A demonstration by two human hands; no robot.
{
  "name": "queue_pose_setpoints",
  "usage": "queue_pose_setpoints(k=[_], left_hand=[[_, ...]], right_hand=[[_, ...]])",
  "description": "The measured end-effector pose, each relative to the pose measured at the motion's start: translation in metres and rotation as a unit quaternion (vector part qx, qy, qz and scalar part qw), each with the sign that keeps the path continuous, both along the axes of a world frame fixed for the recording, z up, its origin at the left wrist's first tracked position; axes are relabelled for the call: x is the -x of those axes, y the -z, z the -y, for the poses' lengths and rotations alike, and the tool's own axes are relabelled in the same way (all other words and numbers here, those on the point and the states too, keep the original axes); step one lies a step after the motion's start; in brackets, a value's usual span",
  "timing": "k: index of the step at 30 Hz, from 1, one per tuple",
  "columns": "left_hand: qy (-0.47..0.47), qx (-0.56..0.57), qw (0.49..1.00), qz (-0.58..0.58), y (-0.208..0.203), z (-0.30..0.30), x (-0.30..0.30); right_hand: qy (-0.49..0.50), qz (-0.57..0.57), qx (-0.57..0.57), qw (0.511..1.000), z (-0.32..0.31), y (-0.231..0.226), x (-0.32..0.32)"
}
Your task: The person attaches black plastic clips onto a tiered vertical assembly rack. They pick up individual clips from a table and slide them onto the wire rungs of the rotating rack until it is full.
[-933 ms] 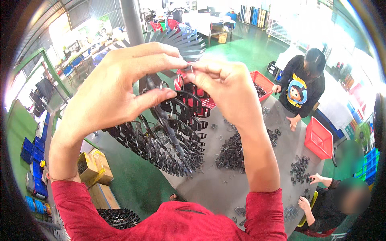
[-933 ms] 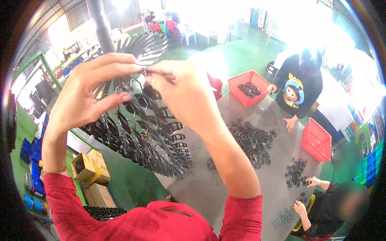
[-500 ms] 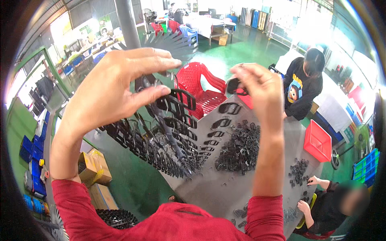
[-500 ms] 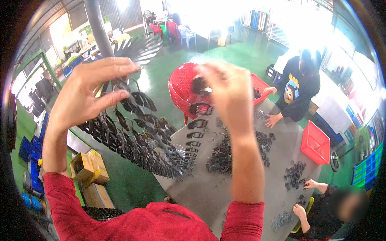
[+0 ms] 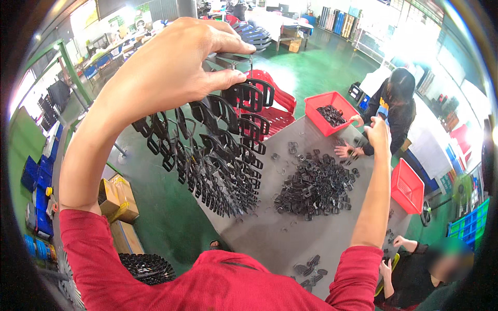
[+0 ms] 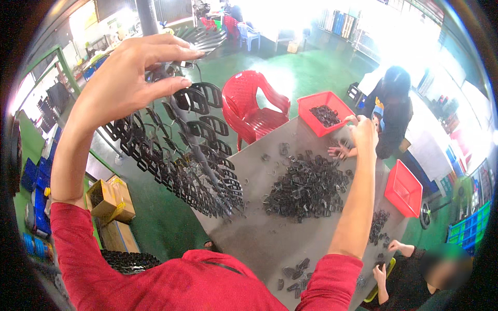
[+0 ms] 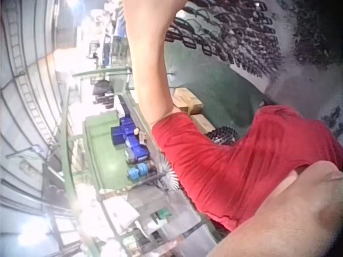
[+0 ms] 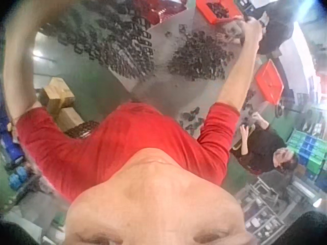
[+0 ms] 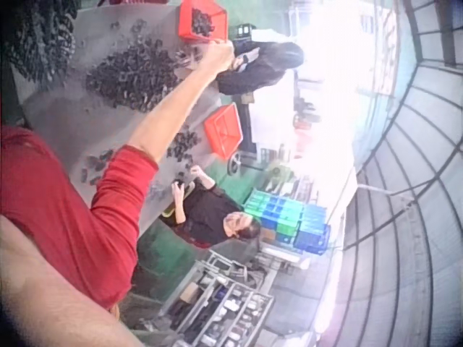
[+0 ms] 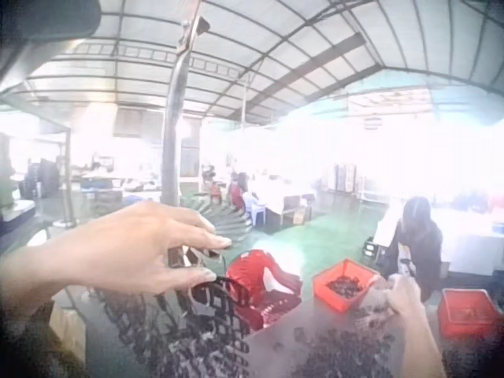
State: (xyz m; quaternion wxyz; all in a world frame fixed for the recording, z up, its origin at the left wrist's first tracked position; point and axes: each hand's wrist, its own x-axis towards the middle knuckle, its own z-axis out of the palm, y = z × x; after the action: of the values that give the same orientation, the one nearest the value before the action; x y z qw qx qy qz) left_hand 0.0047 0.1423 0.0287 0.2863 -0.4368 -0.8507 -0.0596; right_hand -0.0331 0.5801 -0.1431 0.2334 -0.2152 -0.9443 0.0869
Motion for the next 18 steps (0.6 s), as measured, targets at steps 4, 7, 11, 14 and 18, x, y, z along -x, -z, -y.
queue_pose_setpoints(k=[4, 7, 11, 14, 18], left_hand=[[0.027, 0.029, 0.999, -0.01, -0.01, -0.003, -0.003], [0.029, 0.11, 0.993, 0.006, -0.013, 0.009, -0.002], [0.081, 0.057, 0.991, 0.091, -0.015, 0.012, -0.009], [0.056, 0.011, 0.988, 0.144, -0.01, 0.012, -0.014], [0.102, 0.018, 0.993, 0.057, -0.007, 0.015, -0.011]], right_hand=[[-0.276, -0.193, 0.173, 0.925, 0.08, -0.036, -0.02], [-0.461, -0.215, 0.339, 0.792, 0.189, -0.084, -0.043], [-0.478, -0.222, 0.309, 0.792, 0.245, -0.098, -0.062], [-0.459, -0.23, 0.32, 0.796, 0.251, -0.102, -0.063], [-0.441, -0.225, 0.363, 0.789, 0.255, -0.101, -0.065]])
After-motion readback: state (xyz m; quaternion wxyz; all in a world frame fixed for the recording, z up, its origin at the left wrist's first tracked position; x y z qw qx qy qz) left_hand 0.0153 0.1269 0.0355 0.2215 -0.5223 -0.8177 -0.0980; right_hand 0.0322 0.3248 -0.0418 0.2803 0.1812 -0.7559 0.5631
